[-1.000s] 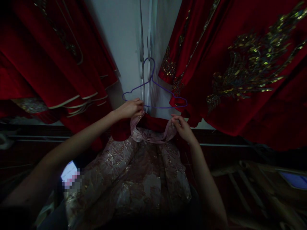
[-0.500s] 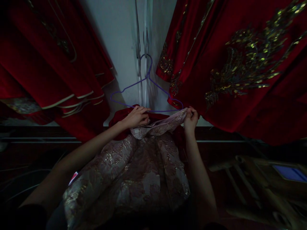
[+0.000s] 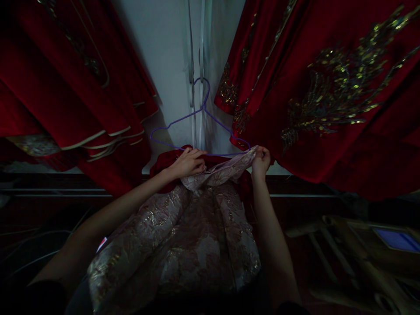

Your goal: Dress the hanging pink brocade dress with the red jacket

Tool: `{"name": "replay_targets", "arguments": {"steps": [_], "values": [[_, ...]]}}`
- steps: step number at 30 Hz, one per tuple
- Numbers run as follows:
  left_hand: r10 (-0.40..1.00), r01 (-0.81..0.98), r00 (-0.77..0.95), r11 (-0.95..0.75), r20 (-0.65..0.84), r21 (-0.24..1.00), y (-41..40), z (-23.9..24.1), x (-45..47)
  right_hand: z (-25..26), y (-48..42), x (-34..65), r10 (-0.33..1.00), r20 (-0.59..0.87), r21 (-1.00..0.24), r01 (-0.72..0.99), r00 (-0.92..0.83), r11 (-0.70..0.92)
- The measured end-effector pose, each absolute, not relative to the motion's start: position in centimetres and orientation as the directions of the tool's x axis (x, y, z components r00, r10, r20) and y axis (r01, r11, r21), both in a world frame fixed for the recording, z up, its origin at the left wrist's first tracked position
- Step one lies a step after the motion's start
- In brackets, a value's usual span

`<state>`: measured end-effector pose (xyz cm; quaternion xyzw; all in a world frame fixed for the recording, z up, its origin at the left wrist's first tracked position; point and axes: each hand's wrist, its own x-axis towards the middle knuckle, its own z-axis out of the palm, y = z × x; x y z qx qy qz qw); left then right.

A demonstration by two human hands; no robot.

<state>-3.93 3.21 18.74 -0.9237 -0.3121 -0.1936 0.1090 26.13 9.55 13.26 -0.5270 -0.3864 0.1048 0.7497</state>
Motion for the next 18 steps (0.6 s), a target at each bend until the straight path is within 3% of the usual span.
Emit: {"name": "replay_targets", "arguments": {"steps": [5,9,13,18], "values": [[0.568,0.618,0.702,-0.785,0.430,0.028,2.9,19.0,-3.8,15.2,11.2,24.1,0.603,0.514,-0.854,0.297,0.610,0.428],[0.590,0.623,0.682,-0.778,0.432,0.079,2.6,19.0,-3.3,17.8,10.9,21.3,0.614,0.700,-0.691,0.561,0.364,0.456],[0.604,0.671,0.620,-0.739,0.501,0.061,2.8,18.8,-2.4,19.3,9.7,19.0,0.630,0.753,-0.563,0.682,0.191,0.467],[0.598,0.800,0.425,-0.599,0.680,0.027,3.1,18.7,-3.5,19.3,9.4,18.7,0.634,0.757,-0.543,0.694,0.159,0.473]]}}
